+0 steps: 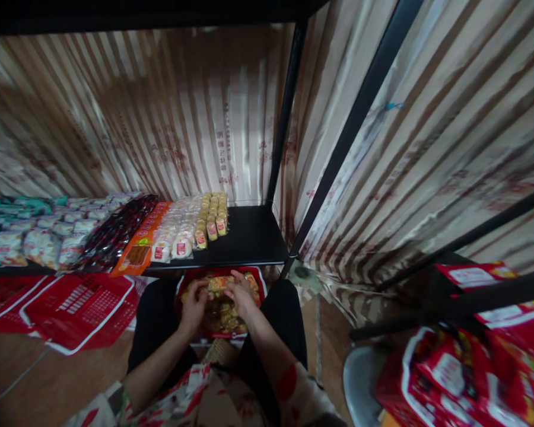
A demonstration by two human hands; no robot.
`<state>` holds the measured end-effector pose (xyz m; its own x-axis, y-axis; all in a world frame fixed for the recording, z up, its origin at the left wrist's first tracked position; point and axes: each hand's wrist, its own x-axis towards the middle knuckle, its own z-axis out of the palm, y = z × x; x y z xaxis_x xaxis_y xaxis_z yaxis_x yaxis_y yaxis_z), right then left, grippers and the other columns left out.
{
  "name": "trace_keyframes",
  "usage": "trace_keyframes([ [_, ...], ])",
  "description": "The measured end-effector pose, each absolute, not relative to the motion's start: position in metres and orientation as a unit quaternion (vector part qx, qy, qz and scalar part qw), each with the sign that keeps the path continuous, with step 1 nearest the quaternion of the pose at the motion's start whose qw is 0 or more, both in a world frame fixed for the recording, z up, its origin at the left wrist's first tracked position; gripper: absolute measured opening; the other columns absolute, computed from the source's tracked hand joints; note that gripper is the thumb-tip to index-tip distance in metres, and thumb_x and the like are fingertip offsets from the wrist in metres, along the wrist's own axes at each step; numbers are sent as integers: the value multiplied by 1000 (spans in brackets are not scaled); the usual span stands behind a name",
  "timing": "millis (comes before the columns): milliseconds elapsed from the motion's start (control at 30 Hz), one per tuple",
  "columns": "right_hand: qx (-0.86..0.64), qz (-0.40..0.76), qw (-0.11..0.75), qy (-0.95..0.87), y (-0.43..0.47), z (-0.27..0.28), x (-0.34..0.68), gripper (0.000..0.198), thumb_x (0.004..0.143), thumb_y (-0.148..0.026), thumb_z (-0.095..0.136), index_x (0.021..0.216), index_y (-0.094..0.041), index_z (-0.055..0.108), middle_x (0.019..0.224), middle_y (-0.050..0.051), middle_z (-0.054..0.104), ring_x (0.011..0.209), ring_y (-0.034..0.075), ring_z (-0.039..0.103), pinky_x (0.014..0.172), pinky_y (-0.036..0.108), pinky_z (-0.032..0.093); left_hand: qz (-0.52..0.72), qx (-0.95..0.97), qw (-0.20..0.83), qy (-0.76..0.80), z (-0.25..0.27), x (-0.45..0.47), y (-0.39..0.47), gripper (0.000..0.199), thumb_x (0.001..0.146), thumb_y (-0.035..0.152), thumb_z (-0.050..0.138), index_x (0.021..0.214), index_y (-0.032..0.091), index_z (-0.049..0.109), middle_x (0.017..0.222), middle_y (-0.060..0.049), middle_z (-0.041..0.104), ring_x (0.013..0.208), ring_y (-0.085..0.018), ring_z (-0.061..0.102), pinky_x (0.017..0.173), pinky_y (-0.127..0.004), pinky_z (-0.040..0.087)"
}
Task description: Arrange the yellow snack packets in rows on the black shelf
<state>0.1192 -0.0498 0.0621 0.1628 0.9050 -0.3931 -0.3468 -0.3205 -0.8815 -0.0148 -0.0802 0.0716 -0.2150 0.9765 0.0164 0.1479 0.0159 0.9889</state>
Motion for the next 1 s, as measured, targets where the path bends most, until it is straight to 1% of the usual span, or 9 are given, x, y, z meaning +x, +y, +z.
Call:
trace_keyframes([
  [100,-541,596,517,-291,-50,59,114,49,61,-16,61,109,-22,56,99,5,63,86,18,64,74,32,53,523,435,433,591,77,-15,-73,21,72,31,54,87,16,54,72,-1,63,62,-14,62,62,-27,50],
  [200,-534,599,491,-339,-47,56,114,44,60,-19,65,103,-21,59,92,5,65,86,20,65,77,33,52,519,439,410,609,82,-17,-60,20,69,30,58,84,16,56,70,0,62,66,-14,61,64,-25,49],
  [333,-536,581,424,-442,-38,57,121,26,60,-27,69,86,-22,66,87,4,69,85,21,65,79,34,51,486,493,383,611,84,-16,-39,14,70,21,54,82,17,57,69,1,60,61,-11,56,60,-23,46],
  [433,-540,556,392,-496,-27,62,126,24,65,-35,66,84,-21,68,84,4,70,82,21,65,80,35,50,463,544,350,606,86,-13,-28,17,71,16,50,85,17,59,72,1,60,62,-11,54,62,-23,45],
  [567,-509,539,416,-527,-9,72,127,28,66,-36,65,88,-21,67,88,4,70,84,21,64,82,35,49,443,587,332,591,90,-8,-14,21,73,14,48,89,18,60,81,-1,62,67,-11,56,66,-25,46],
  [700,-505,540,423,-524,13,78,128,29,66,-34,65,92,-21,66,85,4,69,80,19,64,80,34,50,461,578,341,581,97,-3,5,25,77,17,48,99,18,59,95,-5,65,81,-14,60,74,-28,49],
  [767,-511,532,435,-516,26,77,129,29,66,-33,65,92,-19,65,85,4,69,79,18,63,78,32,50,482,571,337,572,99,0,15,31,78,18,48,108,17,56,105,-8,63,91,-16,60,79,-30,50],
  [867,-527,502,475,-495,50,73,132,32,65,-35,65,92,-18,64,82,4,67,76,17,62,74,30,51,508,567,301,574,99,7,27,40,77,16,46,117,16,51,117,-12,57,105,-18,56,84,-32,50],
  [1000,-554,455,504,-482,84,68,136,32,63,-36,66,90,-18,63,79,2,66,72,16,61,71,29,51,486,581,274,593,90,17,40,39,79,17,43,117,14,50,119,-14,55,109,-21,54,82,-34,52],
])
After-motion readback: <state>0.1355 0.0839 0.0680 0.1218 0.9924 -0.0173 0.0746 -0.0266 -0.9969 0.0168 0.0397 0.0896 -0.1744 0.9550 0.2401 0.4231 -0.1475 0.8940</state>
